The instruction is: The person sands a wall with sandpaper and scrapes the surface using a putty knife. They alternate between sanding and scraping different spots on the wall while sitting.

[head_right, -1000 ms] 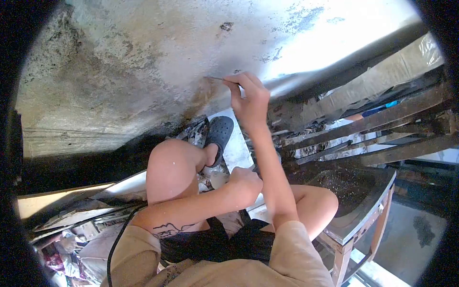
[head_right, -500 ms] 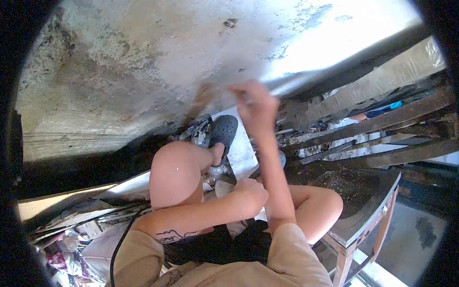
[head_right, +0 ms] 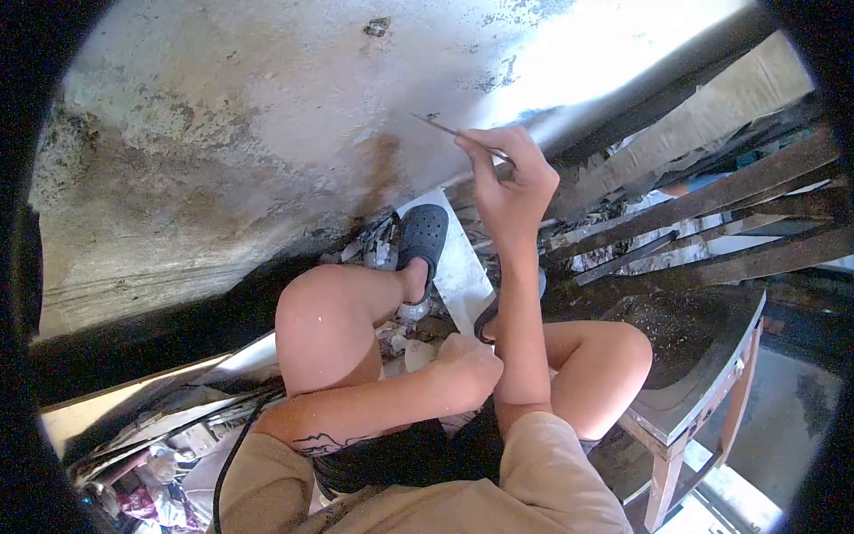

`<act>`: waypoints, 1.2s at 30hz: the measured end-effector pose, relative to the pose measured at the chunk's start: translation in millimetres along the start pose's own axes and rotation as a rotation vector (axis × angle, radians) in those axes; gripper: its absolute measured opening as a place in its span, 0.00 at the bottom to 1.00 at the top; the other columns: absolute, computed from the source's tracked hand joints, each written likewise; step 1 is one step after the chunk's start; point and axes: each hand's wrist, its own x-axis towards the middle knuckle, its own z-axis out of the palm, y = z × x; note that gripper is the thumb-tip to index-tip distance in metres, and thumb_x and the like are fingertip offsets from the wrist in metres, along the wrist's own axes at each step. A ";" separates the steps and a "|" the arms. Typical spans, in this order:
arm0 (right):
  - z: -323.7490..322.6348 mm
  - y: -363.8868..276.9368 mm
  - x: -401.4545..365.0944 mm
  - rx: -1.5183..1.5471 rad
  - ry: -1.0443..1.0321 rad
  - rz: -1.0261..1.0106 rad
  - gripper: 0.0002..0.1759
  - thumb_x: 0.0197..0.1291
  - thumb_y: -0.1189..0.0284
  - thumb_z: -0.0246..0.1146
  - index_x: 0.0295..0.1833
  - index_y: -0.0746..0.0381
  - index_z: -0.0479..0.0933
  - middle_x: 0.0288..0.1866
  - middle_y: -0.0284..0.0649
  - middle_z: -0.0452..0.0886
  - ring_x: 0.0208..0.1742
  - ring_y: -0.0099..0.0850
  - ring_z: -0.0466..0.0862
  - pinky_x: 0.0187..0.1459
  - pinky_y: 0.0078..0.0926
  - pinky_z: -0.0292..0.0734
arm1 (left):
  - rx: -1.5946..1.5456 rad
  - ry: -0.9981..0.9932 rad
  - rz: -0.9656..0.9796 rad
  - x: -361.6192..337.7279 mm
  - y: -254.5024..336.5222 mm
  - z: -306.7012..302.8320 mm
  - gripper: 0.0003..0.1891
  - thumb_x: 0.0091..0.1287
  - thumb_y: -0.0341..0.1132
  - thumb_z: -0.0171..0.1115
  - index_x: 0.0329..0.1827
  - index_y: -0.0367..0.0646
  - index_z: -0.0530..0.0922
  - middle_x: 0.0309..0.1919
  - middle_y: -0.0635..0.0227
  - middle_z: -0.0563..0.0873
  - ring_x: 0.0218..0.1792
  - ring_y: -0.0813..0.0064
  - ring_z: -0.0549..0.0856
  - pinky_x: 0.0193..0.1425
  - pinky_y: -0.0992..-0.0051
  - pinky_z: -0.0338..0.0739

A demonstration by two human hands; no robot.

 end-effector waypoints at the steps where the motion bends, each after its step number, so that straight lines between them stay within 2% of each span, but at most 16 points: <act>1: 3.3 -0.6 1.0 0.008 -0.006 -0.067 0.09 0.46 0.87 0.65 0.34 0.65 0.82 0.27 0.38 0.81 0.29 0.24 0.80 0.35 0.18 0.72 | 0.043 -0.003 -0.026 2.2 0.2 0.6 0.07 0.53 0.30 0.61 0.31 0.44 0.85 0.32 0.61 0.87 0.38 0.66 0.87 0.38 0.68 0.80; 5: 31.8 3.2 -10.1 0.005 -0.183 -0.138 0.08 0.45 0.87 0.65 0.33 0.65 0.81 0.26 0.41 0.80 0.29 0.27 0.80 0.33 0.19 0.71 | 0.046 -0.032 -0.104 6.2 3.7 -4.0 0.07 0.52 0.30 0.60 0.31 0.44 0.85 0.31 0.61 0.87 0.37 0.66 0.87 0.38 0.67 0.80; 10: -1.2 1.6 0.5 -0.023 -0.063 -0.118 0.08 0.46 0.86 0.65 0.34 0.65 0.81 0.28 0.38 0.82 0.30 0.25 0.80 0.34 0.19 0.72 | 0.108 -0.011 -0.049 9.5 6.4 1.1 0.08 0.52 0.30 0.60 0.32 0.44 0.86 0.33 0.64 0.87 0.37 0.67 0.87 0.37 0.68 0.80; 12: -4.9 2.7 0.1 0.022 0.008 0.000 0.08 0.47 0.85 0.64 0.35 0.65 0.82 0.30 0.37 0.83 0.31 0.24 0.80 0.35 0.21 0.73 | 0.096 -0.004 -0.055 11.8 6.3 2.3 0.08 0.52 0.30 0.60 0.33 0.45 0.86 0.33 0.64 0.87 0.37 0.67 0.87 0.37 0.68 0.80; 15: 47.4 0.1 -23.7 0.046 -0.342 -0.140 0.08 0.45 0.84 0.65 0.34 0.65 0.81 0.30 0.42 0.82 0.32 0.31 0.82 0.35 0.22 0.74 | 0.183 -0.145 -0.082 19.3 5.8 10.9 0.08 0.52 0.30 0.60 0.32 0.46 0.86 0.33 0.64 0.87 0.37 0.67 0.87 0.37 0.68 0.80; 17: 40.5 6.0 -21.1 0.045 -0.289 -0.149 0.09 0.44 0.85 0.65 0.34 0.65 0.81 0.29 0.42 0.81 0.32 0.33 0.82 0.35 0.21 0.74 | 0.184 -0.028 -0.111 20.4 -1.6 20.4 0.08 0.52 0.31 0.60 0.32 0.47 0.86 0.33 0.64 0.87 0.38 0.68 0.87 0.37 0.67 0.80; 20: 15.1 7.9 -16.7 0.029 -0.209 -0.047 0.09 0.44 0.86 0.64 0.34 0.65 0.81 0.29 0.43 0.81 0.31 0.34 0.81 0.35 0.22 0.74 | 0.176 -0.073 -0.065 19.2 6.8 10.8 0.07 0.53 0.32 0.60 0.32 0.48 0.86 0.33 0.65 0.87 0.37 0.68 0.87 0.38 0.68 0.80; 22: 0.2 11.9 -14.1 0.010 -0.038 0.013 0.10 0.43 0.86 0.64 0.34 0.65 0.81 0.28 0.43 0.80 0.31 0.35 0.81 0.35 0.22 0.74 | 0.169 -0.072 -0.069 19.7 8.2 11.5 0.08 0.53 0.32 0.60 0.32 0.48 0.86 0.34 0.65 0.87 0.38 0.68 0.87 0.39 0.69 0.80; 24: 9.2 12.9 -13.8 0.014 -0.049 -0.044 0.10 0.43 0.86 0.64 0.34 0.65 0.81 0.28 0.43 0.80 0.30 0.33 0.81 0.35 0.22 0.74 | 0.169 -0.077 -0.068 27.1 8.3 18.3 0.08 0.53 0.32 0.60 0.33 0.48 0.86 0.35 0.64 0.87 0.39 0.69 0.86 0.39 0.69 0.80; 26: 27.8 9.7 -17.8 0.005 -0.043 -0.095 0.10 0.44 0.86 0.64 0.34 0.65 0.81 0.28 0.42 0.80 0.30 0.32 0.81 0.34 0.22 0.74 | 0.196 -0.205 -0.188 43.6 5.0 35.8 0.09 0.54 0.32 0.60 0.36 0.48 0.86 0.37 0.64 0.87 0.40 0.69 0.86 0.40 0.69 0.79; 27: 45.3 5.7 -22.9 0.028 -0.151 -0.162 0.10 0.45 0.87 0.64 0.35 0.65 0.81 0.28 0.42 0.81 0.31 0.30 0.82 0.34 0.22 0.74 | 0.204 -0.214 -0.179 37.8 7.0 26.9 0.09 0.54 0.32 0.60 0.36 0.48 0.86 0.37 0.64 0.87 0.40 0.69 0.86 0.40 0.69 0.79; 29: 49.7 3.7 -22.9 0.049 -0.252 -0.234 0.10 0.46 0.87 0.63 0.35 0.65 0.81 0.28 0.41 0.81 0.31 0.28 0.82 0.35 0.21 0.74 | 0.104 -0.282 -0.220 21.1 8.1 -3.4 0.20 0.54 0.33 0.66 0.51 0.45 0.81 0.50 0.61 0.83 0.50 0.62 0.82 0.56 0.56 0.72; 30: 43.9 2.5 -22.1 0.039 -0.261 -0.200 0.10 0.46 0.87 0.63 0.35 0.64 0.82 0.28 0.40 0.81 0.31 0.28 0.82 0.35 0.22 0.74 | 0.104 -0.279 -0.223 20.7 8.8 -2.7 0.20 0.54 0.33 0.66 0.51 0.45 0.81 0.50 0.61 0.83 0.50 0.62 0.82 0.56 0.56 0.72; 32: 32.9 4.0 -21.6 0.040 -0.282 -0.168 0.10 0.46 0.86 0.63 0.34 0.64 0.82 0.29 0.40 0.82 0.32 0.28 0.82 0.36 0.22 0.75 | 0.163 -0.190 -0.139 19.4 11.4 2.2 0.10 0.56 0.33 0.61 0.39 0.51 0.86 0.39 0.67 0.87 0.44 0.69 0.85 0.41 0.70 0.79; 34: 19.1 7.6 -20.4 0.015 -0.155 -0.016 0.11 0.44 0.86 0.63 0.34 0.63 0.82 0.28 0.40 0.81 0.32 0.32 0.82 0.36 0.24 0.75 | 0.177 -0.220 -0.137 21.9 14.4 5.0 0.10 0.55 0.33 0.61 0.39 0.50 0.86 0.39 0.67 0.87 0.44 0.70 0.85 0.42 0.70 0.78; 36: 21.0 9.1 -15.7 0.051 -0.096 -0.004 0.11 0.44 0.85 0.63 0.34 0.62 0.82 0.29 0.40 0.81 0.31 0.35 0.81 0.37 0.25 0.76 | 0.202 -0.257 -0.122 25.1 15.1 5.1 0.10 0.55 0.33 0.61 0.39 0.49 0.86 0.39 0.67 0.87 0.43 0.70 0.85 0.43 0.70 0.78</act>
